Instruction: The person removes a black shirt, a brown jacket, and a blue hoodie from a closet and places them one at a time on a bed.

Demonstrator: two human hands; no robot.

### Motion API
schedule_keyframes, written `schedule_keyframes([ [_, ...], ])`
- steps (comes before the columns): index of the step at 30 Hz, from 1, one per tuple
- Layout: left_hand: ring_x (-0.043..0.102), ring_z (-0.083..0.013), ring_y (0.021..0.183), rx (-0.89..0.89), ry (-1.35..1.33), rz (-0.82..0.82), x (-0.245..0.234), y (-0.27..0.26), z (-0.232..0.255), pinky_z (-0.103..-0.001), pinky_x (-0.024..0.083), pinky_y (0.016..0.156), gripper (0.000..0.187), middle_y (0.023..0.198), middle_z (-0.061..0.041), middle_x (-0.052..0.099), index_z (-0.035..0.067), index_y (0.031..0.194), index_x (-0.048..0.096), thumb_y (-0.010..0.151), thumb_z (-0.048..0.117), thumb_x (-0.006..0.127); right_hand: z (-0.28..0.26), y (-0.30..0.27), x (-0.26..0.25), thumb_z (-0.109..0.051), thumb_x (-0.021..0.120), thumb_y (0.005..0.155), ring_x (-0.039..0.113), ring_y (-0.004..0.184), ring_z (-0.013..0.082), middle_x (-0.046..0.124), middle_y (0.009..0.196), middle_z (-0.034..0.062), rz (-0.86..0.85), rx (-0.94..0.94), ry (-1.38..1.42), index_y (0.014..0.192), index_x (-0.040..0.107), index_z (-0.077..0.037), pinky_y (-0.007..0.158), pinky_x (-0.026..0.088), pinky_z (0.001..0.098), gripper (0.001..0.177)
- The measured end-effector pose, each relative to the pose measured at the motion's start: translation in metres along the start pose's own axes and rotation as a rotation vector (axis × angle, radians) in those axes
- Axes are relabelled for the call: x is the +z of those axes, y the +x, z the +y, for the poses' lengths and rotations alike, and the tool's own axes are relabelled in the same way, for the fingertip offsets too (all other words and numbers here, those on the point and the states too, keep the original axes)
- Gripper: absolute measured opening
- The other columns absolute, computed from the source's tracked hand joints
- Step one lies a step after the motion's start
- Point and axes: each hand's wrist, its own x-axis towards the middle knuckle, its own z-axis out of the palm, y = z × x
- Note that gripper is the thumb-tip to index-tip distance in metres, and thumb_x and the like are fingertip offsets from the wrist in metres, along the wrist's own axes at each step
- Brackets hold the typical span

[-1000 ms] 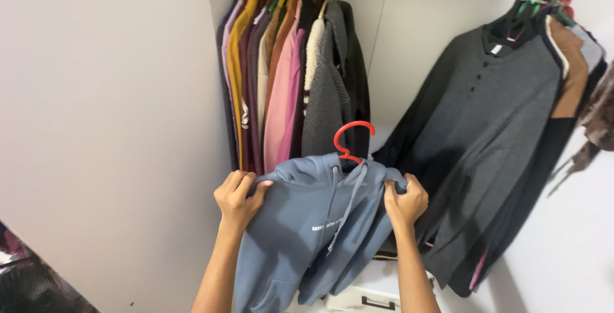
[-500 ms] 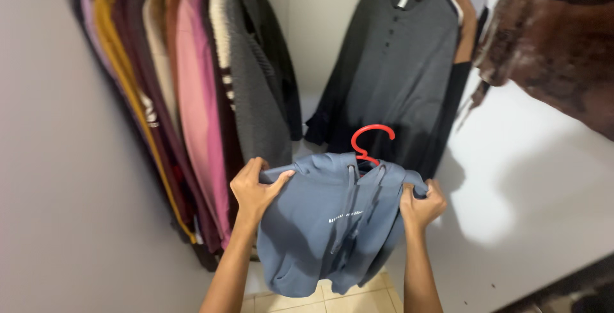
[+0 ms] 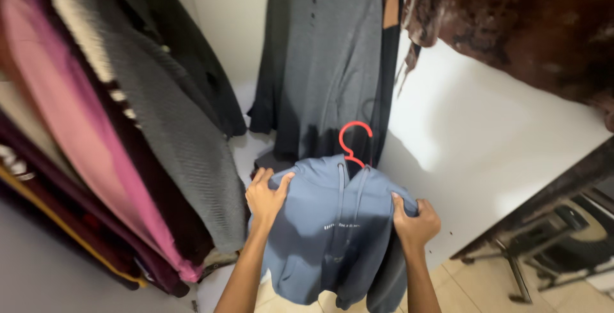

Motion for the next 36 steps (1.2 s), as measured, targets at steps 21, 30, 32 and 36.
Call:
schedule_keyframes([
  [21,0.067,-0.0244,0.067,0.378,-0.606,-0.495,0.128,0.038,0.008,-0.034,0.051,0.059,0.037,0.08,-0.003,0.065,0.005,0.086,0.071,0.08,0.038,0.087,0.048,-0.02,-0.039,-0.015,0.083,0.08,0.038,0.051,0.0215,0.044,0.059,0.0104,-0.096,0.141,-0.018,0.07,0.061,0.003,0.05,0.03,0.037,0.03],
  [30,0.06,-0.0284,0.084,0.621,-0.636,-0.623,0.164,0.018,0.013,-0.044,0.044,0.075,0.035,0.082,-0.005,0.062,0.006,0.082,0.067,0.081,0.039,0.081,0.001,-0.106,-0.086,-0.006,0.075,0.083,0.035,0.055,0.019,0.038,0.062,0.0097,0.112,0.337,-0.194,0.067,0.048,0.003,0.053,0.028,0.036,0.032],
  [32,0.059,-0.0297,0.088,0.597,-0.739,-0.703,0.175,-0.001,0.028,-0.044,0.044,0.08,0.033,0.087,-0.005,0.063,0.006,0.087,0.066,0.086,0.037,0.079,-0.009,-0.122,-0.102,-0.008,0.08,0.082,0.03,0.056,0.0169,0.034,0.059,0.0081,0.158,0.417,-0.23,0.065,0.043,0.004,0.052,0.024,0.0355,0.043],
  [36,0.054,-0.0346,0.091,0.581,-0.912,-0.817,0.183,-0.047,0.064,-0.045,0.044,0.084,0.031,0.094,-0.009,0.063,0.004,0.097,0.064,0.092,0.033,0.075,-0.025,-0.146,-0.15,-0.008,0.081,0.083,0.031,0.061,0.0102,0.036,0.059,0.0022,0.249,0.61,-0.179,0.063,0.042,0.002,0.052,0.026,0.0324,0.046],
])
